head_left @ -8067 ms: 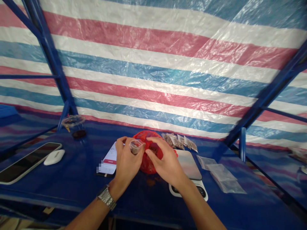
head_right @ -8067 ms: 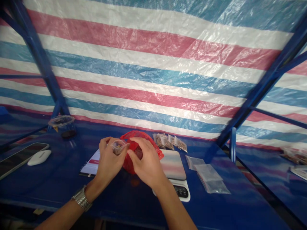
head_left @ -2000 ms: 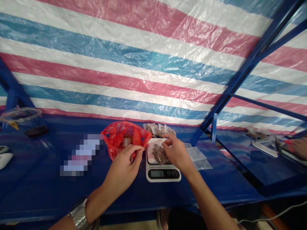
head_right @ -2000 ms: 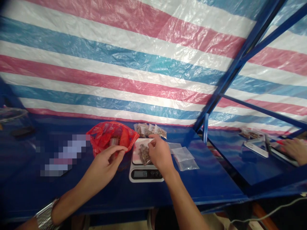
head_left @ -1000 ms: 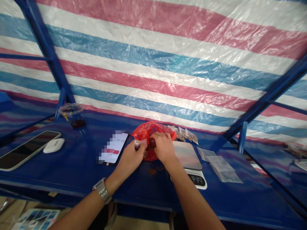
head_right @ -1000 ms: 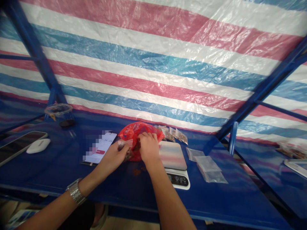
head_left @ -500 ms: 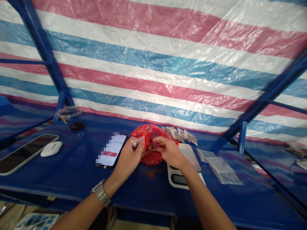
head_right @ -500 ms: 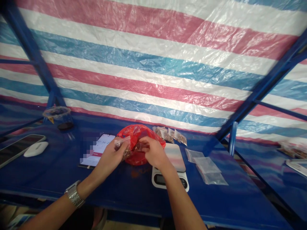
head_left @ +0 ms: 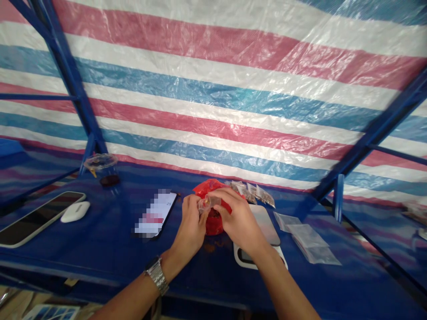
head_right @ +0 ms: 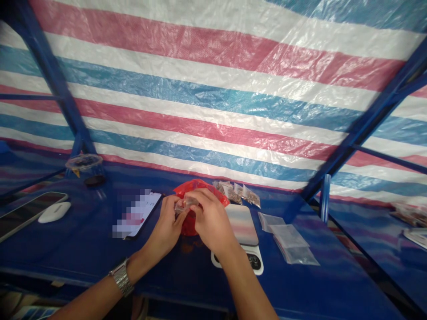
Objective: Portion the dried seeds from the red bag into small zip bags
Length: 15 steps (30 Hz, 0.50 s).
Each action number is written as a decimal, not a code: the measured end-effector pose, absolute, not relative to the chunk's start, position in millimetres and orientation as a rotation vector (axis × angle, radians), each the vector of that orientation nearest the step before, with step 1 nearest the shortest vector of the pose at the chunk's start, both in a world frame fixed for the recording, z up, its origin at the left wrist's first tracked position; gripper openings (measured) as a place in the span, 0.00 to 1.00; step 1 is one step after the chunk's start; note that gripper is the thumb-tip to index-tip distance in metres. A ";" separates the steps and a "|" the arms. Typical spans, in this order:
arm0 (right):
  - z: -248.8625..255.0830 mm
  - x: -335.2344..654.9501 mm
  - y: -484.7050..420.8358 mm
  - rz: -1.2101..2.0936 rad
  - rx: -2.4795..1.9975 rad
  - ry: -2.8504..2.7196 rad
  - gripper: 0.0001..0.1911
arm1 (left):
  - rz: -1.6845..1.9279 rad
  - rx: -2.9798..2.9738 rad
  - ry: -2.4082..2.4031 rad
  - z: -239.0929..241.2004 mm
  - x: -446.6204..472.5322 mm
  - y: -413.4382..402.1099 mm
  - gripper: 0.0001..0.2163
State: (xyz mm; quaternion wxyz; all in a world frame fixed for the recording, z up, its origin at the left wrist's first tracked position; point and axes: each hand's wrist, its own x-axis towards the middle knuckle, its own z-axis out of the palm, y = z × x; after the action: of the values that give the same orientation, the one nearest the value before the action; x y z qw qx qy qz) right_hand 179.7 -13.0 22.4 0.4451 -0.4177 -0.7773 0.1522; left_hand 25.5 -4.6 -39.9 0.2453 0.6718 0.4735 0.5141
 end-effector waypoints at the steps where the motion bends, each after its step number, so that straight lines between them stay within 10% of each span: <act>1: 21.5 178.2 -12.9 0.328 -1.043 -1.944 0.20 | 1.403 1.844 1.286 -41.2 25.6 -3.7 0.03; 15: 20.5 173.5 -5.6 0.163 -1.034 -1.891 0.24 | 1.415 1.738 1.327 -42.7 20.0 3.5 0.10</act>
State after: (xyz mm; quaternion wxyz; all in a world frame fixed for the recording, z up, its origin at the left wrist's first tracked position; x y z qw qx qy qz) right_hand 173.5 -5.6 20.5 0.4706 -0.4221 -0.7719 0.0667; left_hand 20.0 3.5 -42.7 0.2654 0.6435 0.4911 0.5237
